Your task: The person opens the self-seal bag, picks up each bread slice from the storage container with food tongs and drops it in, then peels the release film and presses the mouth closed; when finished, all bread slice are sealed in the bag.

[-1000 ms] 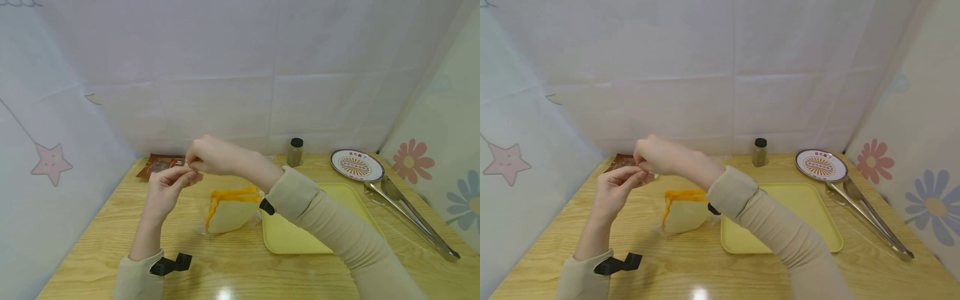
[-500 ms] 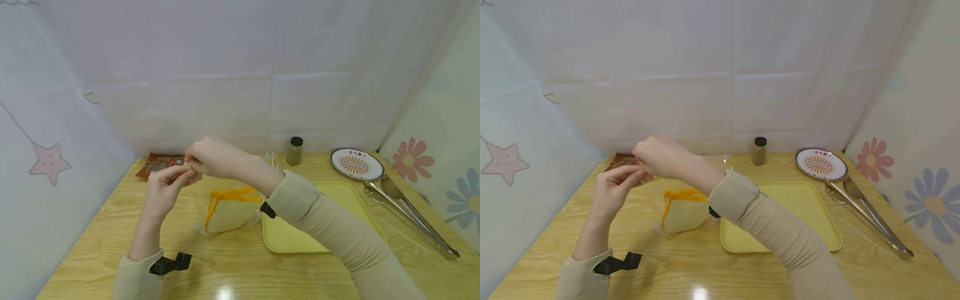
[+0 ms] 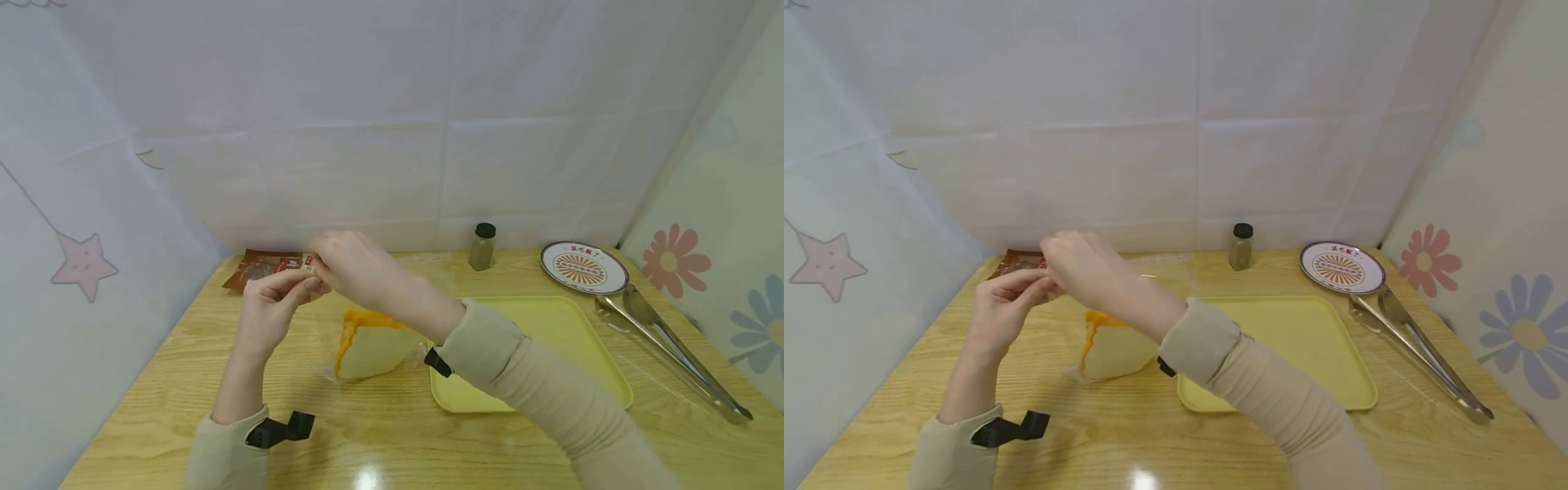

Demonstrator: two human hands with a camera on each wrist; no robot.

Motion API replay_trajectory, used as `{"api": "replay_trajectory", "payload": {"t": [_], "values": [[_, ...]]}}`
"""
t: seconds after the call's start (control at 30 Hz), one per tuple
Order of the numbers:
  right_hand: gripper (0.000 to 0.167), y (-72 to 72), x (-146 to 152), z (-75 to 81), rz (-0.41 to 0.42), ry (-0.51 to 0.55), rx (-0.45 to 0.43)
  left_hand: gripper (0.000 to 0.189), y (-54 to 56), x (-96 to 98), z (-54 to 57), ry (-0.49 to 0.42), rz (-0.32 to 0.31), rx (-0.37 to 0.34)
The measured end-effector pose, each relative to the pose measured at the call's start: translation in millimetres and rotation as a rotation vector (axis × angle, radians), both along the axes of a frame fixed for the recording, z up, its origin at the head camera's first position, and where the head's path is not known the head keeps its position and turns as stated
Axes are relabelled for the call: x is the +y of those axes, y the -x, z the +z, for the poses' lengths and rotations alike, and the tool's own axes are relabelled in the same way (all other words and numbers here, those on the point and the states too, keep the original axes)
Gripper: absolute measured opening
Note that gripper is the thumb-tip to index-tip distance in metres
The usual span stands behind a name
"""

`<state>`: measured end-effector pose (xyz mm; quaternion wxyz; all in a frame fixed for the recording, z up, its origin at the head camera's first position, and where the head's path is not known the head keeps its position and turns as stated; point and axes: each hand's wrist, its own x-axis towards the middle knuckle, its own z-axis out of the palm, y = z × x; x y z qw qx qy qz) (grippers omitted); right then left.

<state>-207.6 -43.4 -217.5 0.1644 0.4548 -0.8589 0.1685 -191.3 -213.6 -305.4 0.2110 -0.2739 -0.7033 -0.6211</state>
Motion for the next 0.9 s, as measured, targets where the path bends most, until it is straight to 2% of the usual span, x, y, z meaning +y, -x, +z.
{"api": "replay_trajectory", "payload": {"t": [0.13,0.23,0.33,0.43,0.57,0.73,0.9], "values": [[0.021,-4.4,1.3,-4.1,-0.029,0.037,0.032,0.015,0.1,1.0,-0.1,-0.012,-0.021,-0.016],[0.019,-4.8,3.9,-5.1,-0.087,0.065,0.072,0.015,0.4,1.6,-0.1,-0.035,-0.019,-0.024],[0.017,-3.0,9.2,-3.3,-0.145,0.126,0.050,0.017,0.0,1.5,0.0,-0.051,-0.026,-0.028],[0.014,-2.4,17.1,-1.5,-0.164,0.215,-0.002,0.018,-0.8,1.3,0.2,-0.058,-0.036,-0.021],[0.013,-6.6,28.9,-2.4,-0.171,0.344,-0.019,0.017,-1.3,3.0,1.0,-0.072,0.004,-0.013],[0.011,-9.2,42.1,-6.5,-0.150,0.498,0.042,0.016,-2.2,6.7,2.8,-0.127,0.062,-0.036],[0.010,-6.7,59.0,-9.3,-0.162,0.594,0.089,0.019,-4.0,8.8,4.2,-0.139,0.129,-0.077]]}}
